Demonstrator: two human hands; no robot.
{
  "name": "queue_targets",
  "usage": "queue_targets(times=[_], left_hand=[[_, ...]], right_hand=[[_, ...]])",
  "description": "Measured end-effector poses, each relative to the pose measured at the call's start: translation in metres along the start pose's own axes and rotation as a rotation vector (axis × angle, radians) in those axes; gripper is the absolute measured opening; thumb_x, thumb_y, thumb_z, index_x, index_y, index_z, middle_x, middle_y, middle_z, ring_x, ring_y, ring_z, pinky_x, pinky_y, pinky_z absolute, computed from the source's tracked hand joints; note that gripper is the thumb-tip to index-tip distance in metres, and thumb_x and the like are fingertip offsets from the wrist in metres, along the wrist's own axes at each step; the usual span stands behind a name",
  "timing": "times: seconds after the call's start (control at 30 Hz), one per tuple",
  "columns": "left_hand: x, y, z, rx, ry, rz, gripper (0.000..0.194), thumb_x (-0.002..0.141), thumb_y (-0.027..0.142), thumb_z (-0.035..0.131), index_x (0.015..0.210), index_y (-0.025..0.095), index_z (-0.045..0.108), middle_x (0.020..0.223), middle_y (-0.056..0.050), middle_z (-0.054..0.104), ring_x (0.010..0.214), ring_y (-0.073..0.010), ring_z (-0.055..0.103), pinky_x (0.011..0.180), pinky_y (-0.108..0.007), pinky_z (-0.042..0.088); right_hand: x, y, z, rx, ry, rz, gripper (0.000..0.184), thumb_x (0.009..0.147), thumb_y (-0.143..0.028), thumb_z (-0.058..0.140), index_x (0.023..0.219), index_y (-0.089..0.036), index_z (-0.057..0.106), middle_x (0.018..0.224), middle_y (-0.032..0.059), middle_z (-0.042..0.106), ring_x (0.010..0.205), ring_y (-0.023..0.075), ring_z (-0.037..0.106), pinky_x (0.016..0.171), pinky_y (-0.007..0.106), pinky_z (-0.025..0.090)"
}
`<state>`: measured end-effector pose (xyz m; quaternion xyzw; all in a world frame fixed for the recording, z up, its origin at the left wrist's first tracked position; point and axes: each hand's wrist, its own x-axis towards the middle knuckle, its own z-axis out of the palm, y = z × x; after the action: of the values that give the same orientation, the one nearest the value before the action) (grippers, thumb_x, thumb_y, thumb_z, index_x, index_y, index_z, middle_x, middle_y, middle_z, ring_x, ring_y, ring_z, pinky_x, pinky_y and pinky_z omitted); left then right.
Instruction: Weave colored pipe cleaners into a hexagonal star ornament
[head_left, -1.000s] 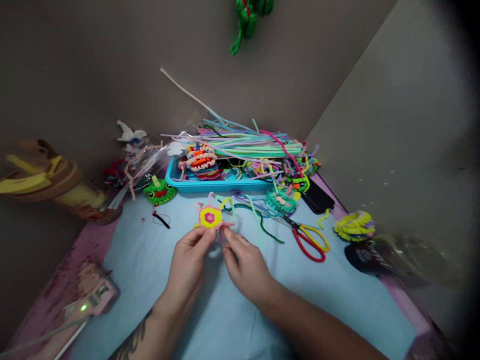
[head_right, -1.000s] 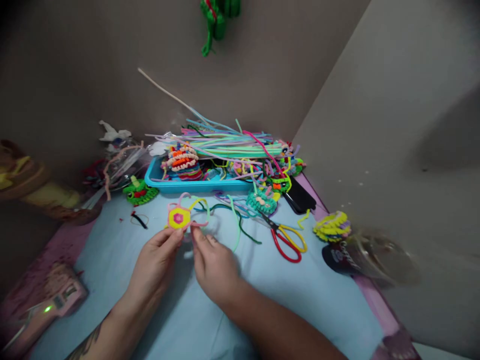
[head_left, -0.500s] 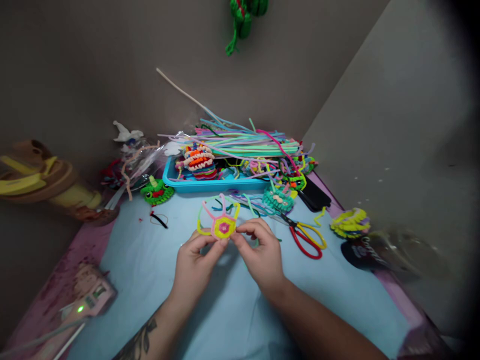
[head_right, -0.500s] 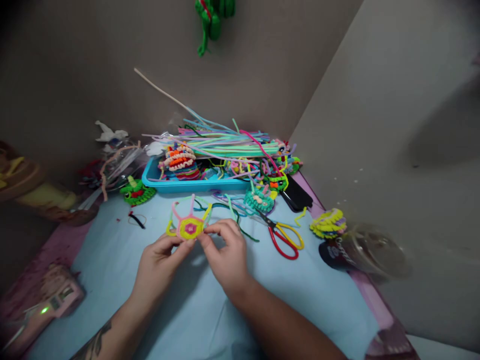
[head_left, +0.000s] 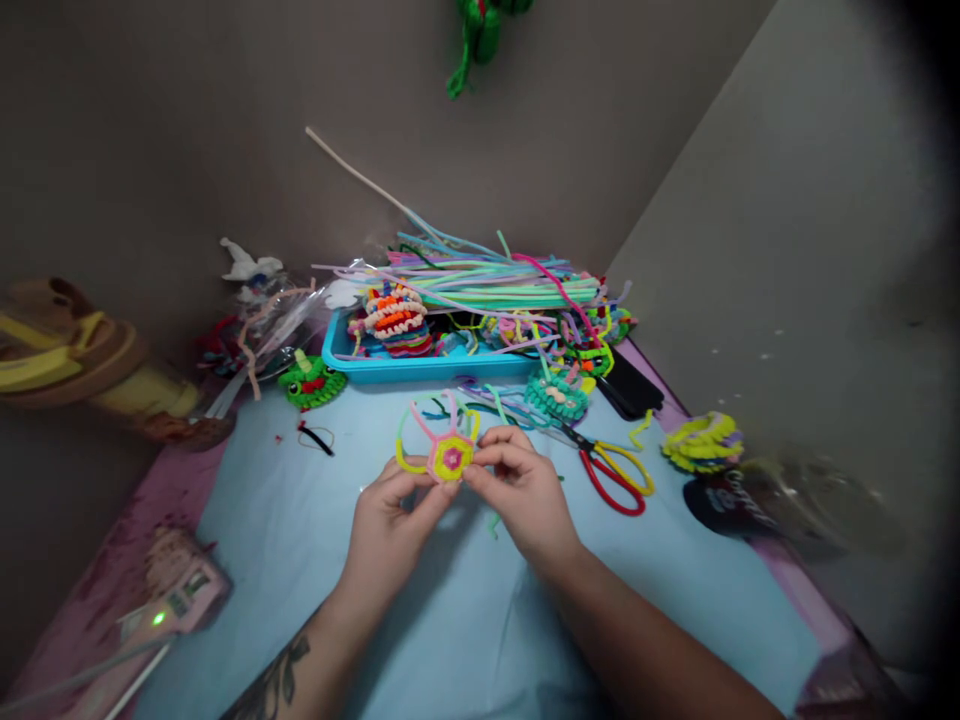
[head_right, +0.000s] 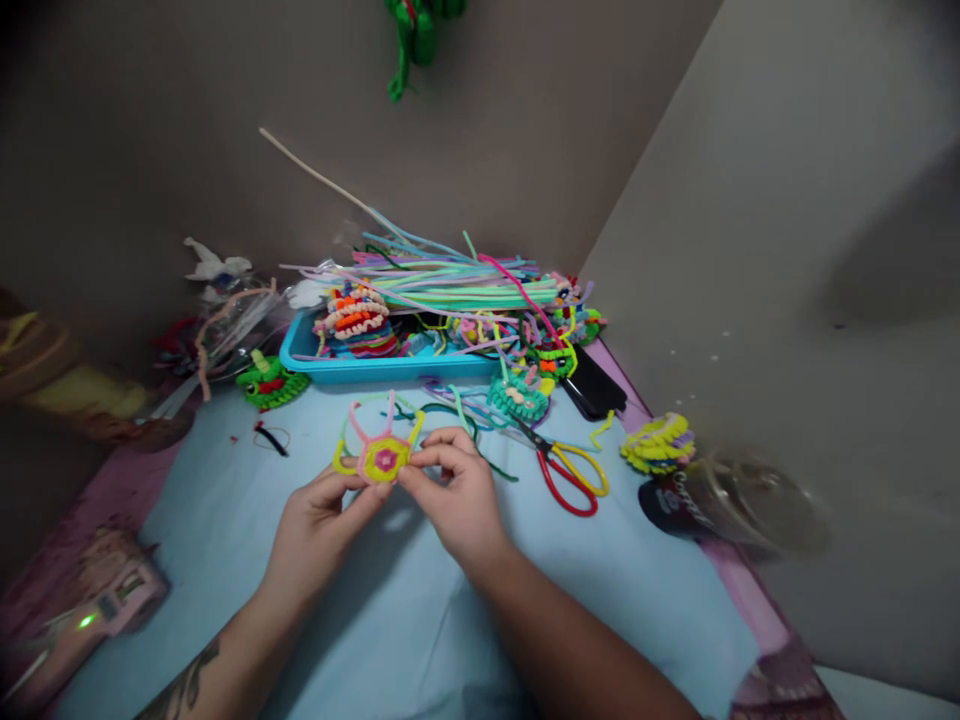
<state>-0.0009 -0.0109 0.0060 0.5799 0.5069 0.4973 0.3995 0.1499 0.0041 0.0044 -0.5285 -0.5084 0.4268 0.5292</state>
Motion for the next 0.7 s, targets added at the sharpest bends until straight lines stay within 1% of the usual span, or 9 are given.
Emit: queue_targets(times=[0.1, 0.3, 0.37, 0.47, 0.53, 0.6, 0.63, 0.7], left_hand=[[0.000, 0.000, 0.000, 0.036, -0.007, -0.020, 0.008, 0.075, 0.024, 0.070, 0.069, 0.020, 0.071, 0.080, -0.004, 0.071, 0.078, -0.0172, 0.063, 0.074, -0.028, 0.046], [0.000, 0.002, 0.003, 0.045, -0.018, -0.051, 0.010, 0.073, 0.027, 0.071, 0.066, 0.020, 0.072, 0.074, -0.004, 0.071, 0.074, -0.0180, 0.063, 0.071, -0.029, 0.046], [0.000, 0.003, 0.003, 0.033, -0.019, -0.093, 0.010, 0.071, 0.028, 0.072, 0.065, 0.019, 0.072, 0.072, -0.004, 0.070, 0.072, -0.0177, 0.062, 0.070, -0.029, 0.046], [0.001, 0.001, 0.002, -0.027, -0.007, -0.220, 0.013, 0.070, 0.031, 0.073, 0.066, 0.018, 0.072, 0.072, -0.003, 0.070, 0.070, -0.0167, 0.061, 0.068, -0.028, 0.046], [0.002, -0.001, 0.001, -0.103, 0.016, -0.315, 0.016, 0.070, 0.033, 0.073, 0.068, 0.017, 0.072, 0.072, -0.003, 0.069, 0.069, -0.0156, 0.060, 0.068, -0.027, 0.046], [0.004, -0.003, 0.000, -0.205, 0.050, -0.380, 0.016, 0.071, 0.033, 0.073, 0.069, 0.017, 0.072, 0.071, -0.002, 0.069, 0.070, -0.0147, 0.060, 0.070, -0.025, 0.046], [0.005, -0.004, 0.001, -0.259, 0.071, -0.399, 0.016, 0.071, 0.033, 0.073, 0.070, 0.017, 0.071, 0.071, -0.001, 0.070, 0.070, -0.0144, 0.060, 0.071, -0.025, 0.046], [0.006, -0.005, 0.001, -0.348, 0.108, -0.422, 0.017, 0.070, 0.032, 0.074, 0.069, 0.016, 0.070, 0.071, -0.001, 0.070, 0.070, -0.0142, 0.061, 0.072, -0.025, 0.047]], right_hand=[[0.000, -0.001, -0.002, 0.000, -0.030, 0.013, 0.004, 0.063, -0.023, 0.071, 0.061, -0.021, 0.068, 0.085, 0.0027, 0.056, 0.080, 0.0169, 0.054, 0.062, 0.028, 0.038], [0.000, -0.005, -0.004, -0.024, -0.076, 0.026, 0.007, 0.065, -0.020, 0.065, 0.059, -0.020, 0.062, 0.079, 0.0005, 0.051, 0.071, 0.0142, 0.049, 0.060, 0.027, 0.035], [0.001, -0.005, -0.004, -0.022, -0.095, 0.037, 0.009, 0.065, -0.019, 0.064, 0.058, -0.020, 0.060, 0.079, 0.0004, 0.050, 0.071, 0.0142, 0.049, 0.059, 0.027, 0.036], [0.002, -0.004, -0.005, -0.042, -0.127, 0.027, 0.010, 0.068, -0.021, 0.065, 0.059, -0.020, 0.061, 0.078, 0.0007, 0.052, 0.075, 0.0160, 0.052, 0.062, 0.027, 0.040], [0.000, -0.003, -0.005, -0.107, -0.087, -0.057, 0.002, 0.072, -0.020, 0.065, 0.072, -0.021, 0.066, 0.085, 0.0023, 0.056, 0.083, 0.0180, 0.055, 0.068, 0.029, 0.043], [-0.004, -0.002, -0.004, -0.218, -0.035, -0.226, 0.019, 0.076, -0.017, 0.062, 0.093, -0.025, 0.068, 0.096, 0.0043, 0.057, 0.092, 0.0198, 0.055, 0.077, 0.033, 0.045], [-0.007, -0.001, -0.003, -0.283, -0.046, -0.332, 0.028, 0.078, -0.015, 0.060, 0.102, -0.027, 0.067, 0.099, 0.0049, 0.056, 0.095, 0.0203, 0.054, 0.081, 0.035, 0.046], [-0.013, 0.001, 0.000, -0.401, -0.133, -0.534, 0.037, 0.080, -0.012, 0.057, 0.111, -0.031, 0.065, 0.097, 0.0050, 0.057, 0.094, 0.0207, 0.054, 0.085, 0.038, 0.047]])
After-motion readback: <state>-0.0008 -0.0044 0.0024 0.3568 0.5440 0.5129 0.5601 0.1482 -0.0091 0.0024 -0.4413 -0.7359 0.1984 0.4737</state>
